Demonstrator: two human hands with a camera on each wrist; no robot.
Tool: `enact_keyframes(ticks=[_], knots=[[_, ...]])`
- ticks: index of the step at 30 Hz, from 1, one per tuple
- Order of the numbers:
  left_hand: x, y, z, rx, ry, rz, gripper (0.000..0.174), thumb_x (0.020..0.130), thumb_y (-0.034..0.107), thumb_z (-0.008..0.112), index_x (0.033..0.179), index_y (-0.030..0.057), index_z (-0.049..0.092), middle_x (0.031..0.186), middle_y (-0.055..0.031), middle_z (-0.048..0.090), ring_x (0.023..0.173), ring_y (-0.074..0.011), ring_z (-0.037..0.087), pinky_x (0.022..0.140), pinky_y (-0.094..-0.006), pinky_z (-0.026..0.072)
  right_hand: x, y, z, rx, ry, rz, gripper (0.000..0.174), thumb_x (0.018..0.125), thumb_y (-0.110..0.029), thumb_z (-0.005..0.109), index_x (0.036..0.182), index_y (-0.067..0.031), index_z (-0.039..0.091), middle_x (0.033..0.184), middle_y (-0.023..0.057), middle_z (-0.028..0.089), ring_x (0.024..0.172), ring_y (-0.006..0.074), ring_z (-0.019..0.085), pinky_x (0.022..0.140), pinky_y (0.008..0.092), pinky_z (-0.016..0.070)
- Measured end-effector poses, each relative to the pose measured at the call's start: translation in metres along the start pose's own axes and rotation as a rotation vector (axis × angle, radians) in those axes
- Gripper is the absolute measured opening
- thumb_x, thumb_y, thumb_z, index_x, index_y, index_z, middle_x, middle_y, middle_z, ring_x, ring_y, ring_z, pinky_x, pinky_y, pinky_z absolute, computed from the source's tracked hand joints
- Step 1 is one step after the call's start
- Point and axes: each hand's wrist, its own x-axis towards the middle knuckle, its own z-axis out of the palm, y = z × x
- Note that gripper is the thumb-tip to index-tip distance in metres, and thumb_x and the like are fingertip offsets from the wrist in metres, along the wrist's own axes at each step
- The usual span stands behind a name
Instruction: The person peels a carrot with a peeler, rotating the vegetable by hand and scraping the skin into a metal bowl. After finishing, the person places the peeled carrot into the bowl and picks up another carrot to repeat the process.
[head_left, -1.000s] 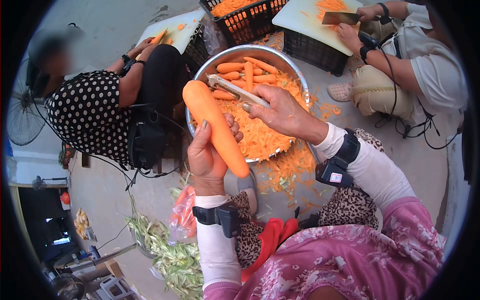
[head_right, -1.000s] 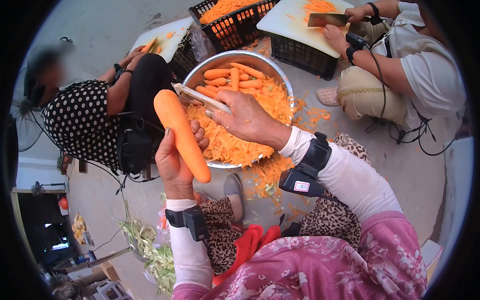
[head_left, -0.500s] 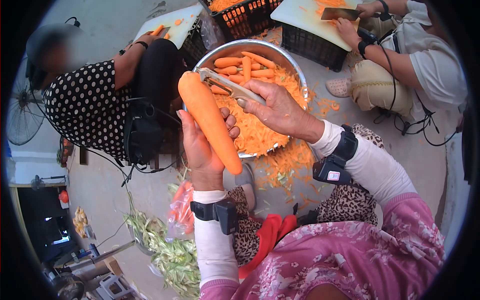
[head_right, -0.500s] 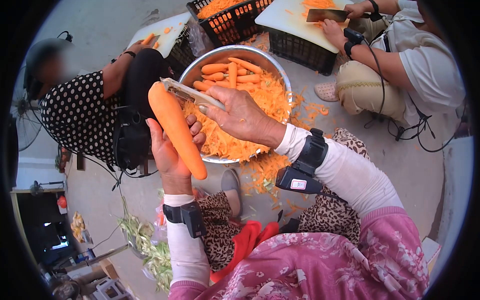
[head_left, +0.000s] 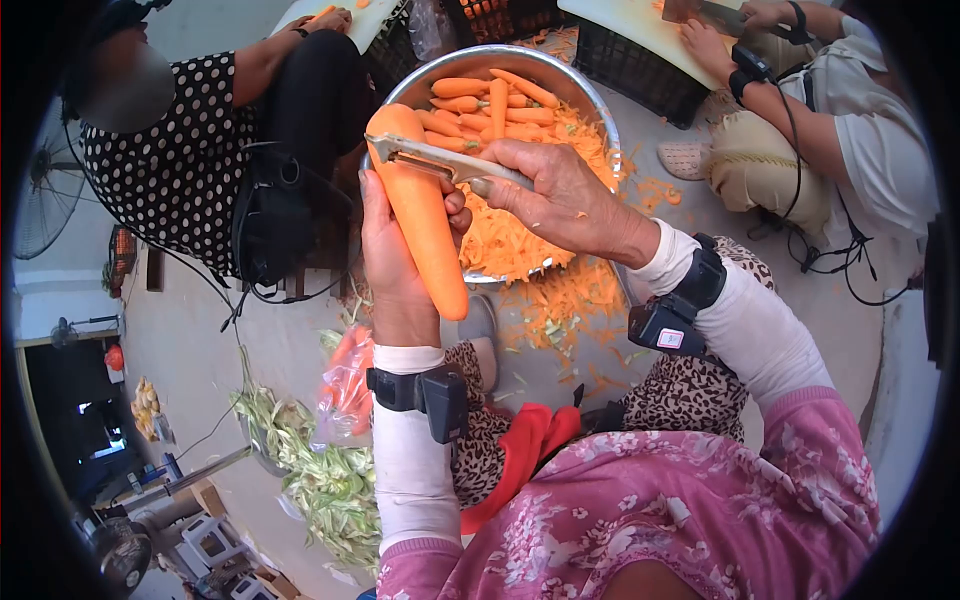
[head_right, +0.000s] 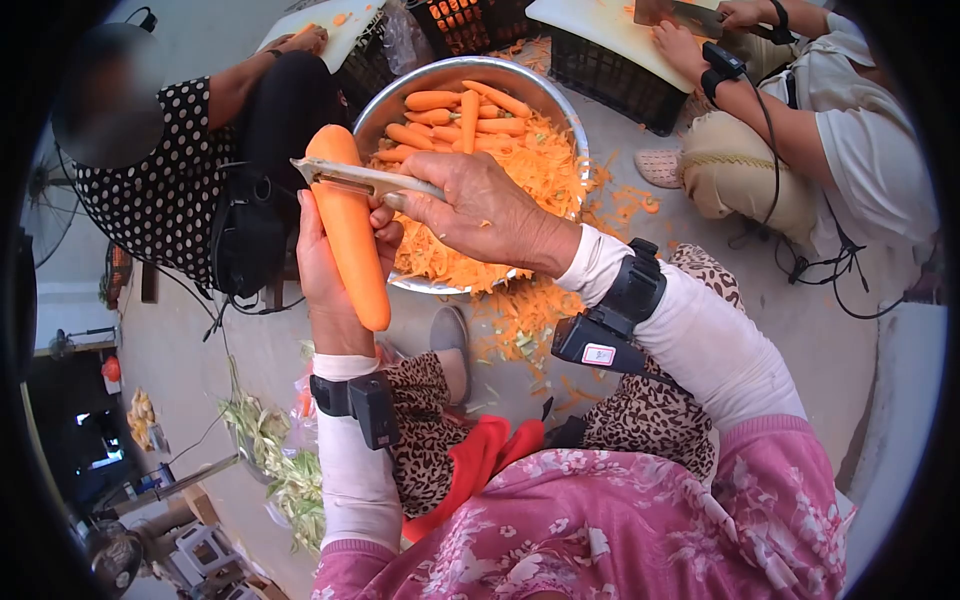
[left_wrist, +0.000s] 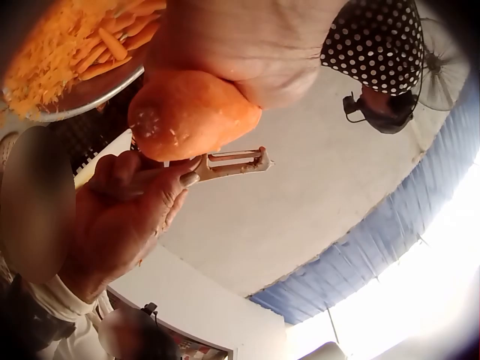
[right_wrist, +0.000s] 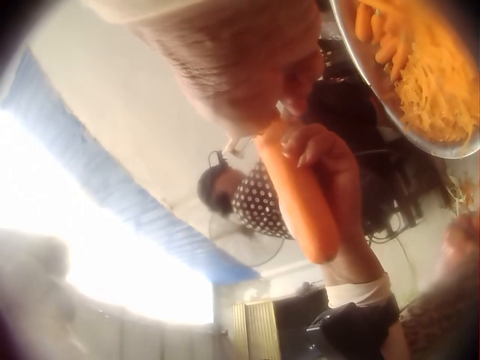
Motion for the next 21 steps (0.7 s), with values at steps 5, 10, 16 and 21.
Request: enact_keyframes(ticks=[5,10,16,21], knots=[[-0.003,-0.001,0.006,-0.006,0.137,0.015,0.052,0.094,0.05,0.04,0.108,0.0014,0.049,0.086,-0.0105,0.05,0.074,-0.0183,0.048,0.063,-0.0314,0.0452,-0.004,-0.011,-0.003,0.03,-0.122,0.053,0.02,0.088,-0.019,0.06,0.094,0.0002,0.06,0.069,0.005,0.053,0.067,0.011,0.05,0.061,0.0291,0.0427],[0.001,0.003,-0.014,0.025,-0.029,0.011,0.056,0.092,0.052,0.044,0.099,-0.0033,0.048,0.09,-0.0118,0.048,0.077,-0.0191,0.049,0.065,-0.0315,0.0481,-0.003,-0.014,-0.005,-0.045,-0.282,-0.025,0.027,0.087,-0.024,0.06,0.096,0.0011,0.063,0.085,0.0171,0.065,0.079,0.0285,0.065,0.07,0.0355,0.0491],[-0.012,0.0,0.009,0.084,0.127,0.004,0.052,0.093,0.05,0.043,0.103,-0.0008,0.048,0.088,-0.0108,0.046,0.075,-0.0178,0.046,0.063,-0.0289,0.0452,-0.002,-0.007,-0.003,-0.145,-0.175,-0.204,0.027,0.087,-0.028,0.06,0.084,-0.0011,0.057,0.066,0.0163,0.051,0.059,0.0334,0.051,0.054,0.0374,0.0413],[-0.011,-0.004,-0.001,-0.009,-0.025,-0.131,0.05,0.096,0.048,0.038,0.107,0.0011,0.048,0.086,-0.0087,0.044,0.066,-0.0143,0.036,0.054,-0.024,0.0344,0.016,0.01,-0.019,-0.506,-0.032,-0.081,0.023,0.089,-0.024,0.054,0.095,-0.0032,0.062,0.078,0.017,0.063,0.074,0.0353,0.061,0.066,0.0422,0.0476]])
